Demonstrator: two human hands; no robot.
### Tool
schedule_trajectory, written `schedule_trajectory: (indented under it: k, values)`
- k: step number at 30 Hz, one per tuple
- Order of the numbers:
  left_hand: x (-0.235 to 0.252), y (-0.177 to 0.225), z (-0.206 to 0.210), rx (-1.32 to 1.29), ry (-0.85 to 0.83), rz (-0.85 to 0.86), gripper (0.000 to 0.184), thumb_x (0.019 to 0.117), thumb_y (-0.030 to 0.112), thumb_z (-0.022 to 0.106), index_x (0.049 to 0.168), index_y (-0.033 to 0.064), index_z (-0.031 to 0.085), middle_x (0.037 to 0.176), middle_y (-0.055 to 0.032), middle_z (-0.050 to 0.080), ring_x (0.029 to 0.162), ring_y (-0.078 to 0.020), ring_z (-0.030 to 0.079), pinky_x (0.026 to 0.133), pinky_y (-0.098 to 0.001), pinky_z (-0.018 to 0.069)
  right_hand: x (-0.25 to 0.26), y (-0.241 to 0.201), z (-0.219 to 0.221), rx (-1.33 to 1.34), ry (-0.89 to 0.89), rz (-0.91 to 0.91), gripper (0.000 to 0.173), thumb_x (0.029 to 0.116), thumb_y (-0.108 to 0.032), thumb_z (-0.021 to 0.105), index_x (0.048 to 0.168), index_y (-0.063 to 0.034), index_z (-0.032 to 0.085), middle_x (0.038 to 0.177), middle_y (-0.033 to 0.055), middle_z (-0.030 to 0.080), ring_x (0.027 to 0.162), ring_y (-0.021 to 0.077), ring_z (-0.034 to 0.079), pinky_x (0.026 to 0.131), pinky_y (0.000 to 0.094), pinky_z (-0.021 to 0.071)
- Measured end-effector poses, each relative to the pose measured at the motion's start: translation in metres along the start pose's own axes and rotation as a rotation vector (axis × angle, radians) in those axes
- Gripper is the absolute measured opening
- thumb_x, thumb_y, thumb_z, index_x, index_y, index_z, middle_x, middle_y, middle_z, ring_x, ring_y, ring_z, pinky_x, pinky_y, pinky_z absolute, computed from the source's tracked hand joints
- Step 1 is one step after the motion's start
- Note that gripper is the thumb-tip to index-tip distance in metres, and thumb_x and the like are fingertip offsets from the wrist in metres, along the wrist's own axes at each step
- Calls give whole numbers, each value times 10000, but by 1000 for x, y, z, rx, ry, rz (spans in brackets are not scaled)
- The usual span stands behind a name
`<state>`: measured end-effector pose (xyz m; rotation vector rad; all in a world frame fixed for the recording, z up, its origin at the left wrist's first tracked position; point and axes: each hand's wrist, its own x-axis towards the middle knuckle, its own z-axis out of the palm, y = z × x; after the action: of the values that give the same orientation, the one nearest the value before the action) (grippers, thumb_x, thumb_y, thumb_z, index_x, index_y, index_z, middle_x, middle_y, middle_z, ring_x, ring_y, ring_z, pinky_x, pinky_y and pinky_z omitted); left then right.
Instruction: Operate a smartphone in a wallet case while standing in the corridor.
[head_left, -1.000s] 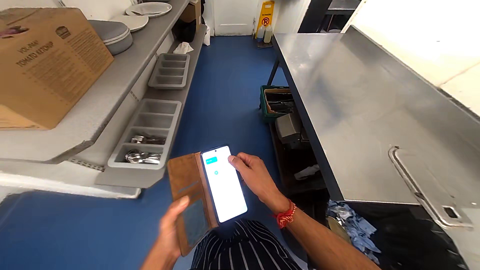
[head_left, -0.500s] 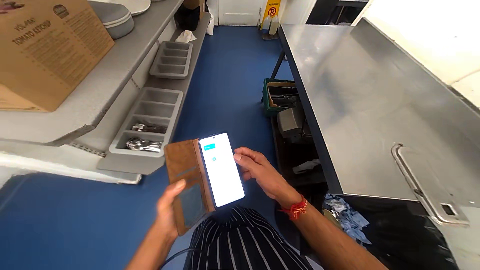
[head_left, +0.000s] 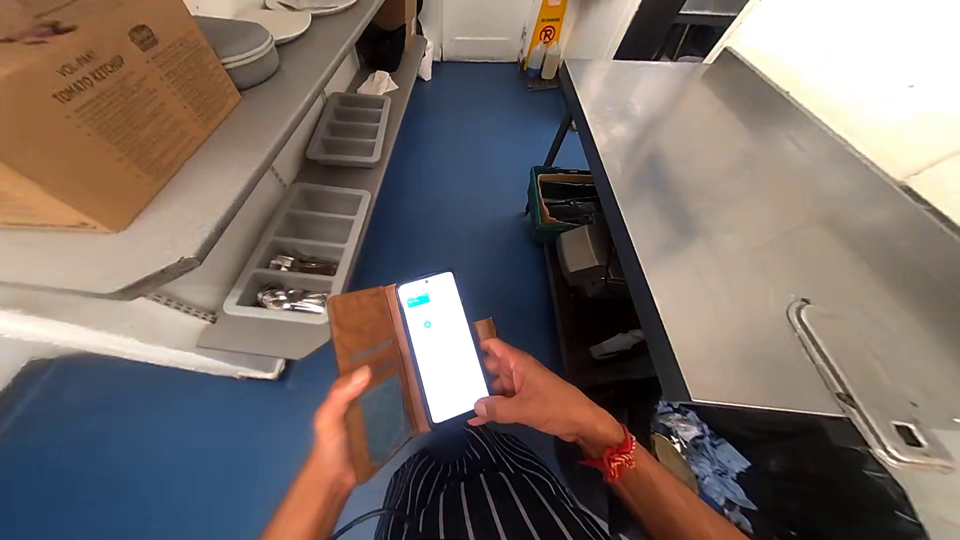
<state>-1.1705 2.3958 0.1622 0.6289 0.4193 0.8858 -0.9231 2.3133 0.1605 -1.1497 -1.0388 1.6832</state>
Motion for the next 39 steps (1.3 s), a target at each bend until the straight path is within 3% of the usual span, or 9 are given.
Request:
schedule_trajectory:
  k: [21, 31, 35, 39]
  values:
    - [1, -1, 2, -20, -53, 19, 283, 870, 359, 743, 1077, 170, 783, 1031, -60, 785, 956, -144, 760, 842, -342, 635, -3, -1, -3, -6, -17, -16, 649, 877, -53, 731, 1421, -65, 377, 1316, 73, 653, 1087, 225, 719, 896, 422, 639]
    - [3, -2, -1, -21, -81, 10, 291, 878, 360, 733, 1097, 172, 777, 1049, -59, 782, 971, -146, 757, 853, -345, 633, -1, -4, 2, 4, 88, -38, 465, 942, -122, 675, 1353, -38, 474, 1256, 73, 691, 1045, 223, 734, 829, 415, 657]
    - [3, -3, -2, -24, -76, -3, 291, 875, 361, 737, 1087, 166, 777, 1043, -62, 783, 969, -149, 758, 852, -346, 633, 4, -3, 7, -24, 162, -76, 575, 948, -163, 684, 1439, -30, 416, 1221, 76, 707, 1030, 206, 736, 811, 374, 655]
    - [3, -5, -2, -27, -100, 0, 287, 892, 353, 717, 1098, 162, 775, 1047, -58, 782, 977, -145, 756, 859, -335, 629, 10, -2, 11, -95, 253, -106, 615, 928, -173, 709, 1453, -23, 426, 1200, 75, 724, 1038, 183, 736, 890, 347, 633]
